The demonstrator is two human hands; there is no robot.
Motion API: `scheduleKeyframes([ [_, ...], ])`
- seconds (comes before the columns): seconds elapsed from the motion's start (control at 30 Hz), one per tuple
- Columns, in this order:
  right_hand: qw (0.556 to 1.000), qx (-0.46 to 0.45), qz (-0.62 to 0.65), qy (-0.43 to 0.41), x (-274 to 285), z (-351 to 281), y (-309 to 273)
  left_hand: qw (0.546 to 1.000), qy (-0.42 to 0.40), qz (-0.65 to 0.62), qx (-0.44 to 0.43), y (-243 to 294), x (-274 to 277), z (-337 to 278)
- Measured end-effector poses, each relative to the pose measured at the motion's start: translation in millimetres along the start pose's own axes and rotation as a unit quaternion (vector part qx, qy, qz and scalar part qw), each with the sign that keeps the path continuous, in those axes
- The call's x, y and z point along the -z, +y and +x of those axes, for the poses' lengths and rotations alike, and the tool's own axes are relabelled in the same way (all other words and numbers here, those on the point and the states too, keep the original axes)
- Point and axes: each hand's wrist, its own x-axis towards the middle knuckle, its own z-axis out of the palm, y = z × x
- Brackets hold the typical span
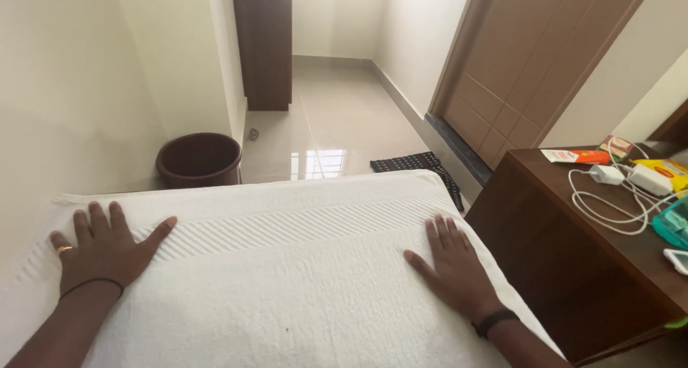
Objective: The person folds a white towel on a wooden table. They smooth the towel with their hands, fold it in half lengthwise, and then fold it again to create a compact rectangular shape.
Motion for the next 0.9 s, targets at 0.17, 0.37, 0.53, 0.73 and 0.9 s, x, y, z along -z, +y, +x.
scheduleKeyframes([
  [0.17,0.999,-0.028,-0.019,-0.005,6,-4,-6,0.999,0.040,-0.014,0.006,7,-8,0],
  [0.37,0.999,-0.050,-0.017,-0.001,14,-11,-8,0.976,0.197,0.045,-0.082,134,13,-56],
  [0.53,0.999,-0.030,-0.014,0.018,10,-12,-7,0.932,0.022,-0.157,-0.325,244,85,-185],
  [0.73,0.999,-0.040,-0.016,-0.007,6,-10,-4,0.945,-0.062,-0.125,-0.295,173,111,-203],
  [0.9,0.999,-0.041,-0.022,-0.006,6,-10,-4,0.980,-0.016,-0.046,-0.192,56,56,-158],
])
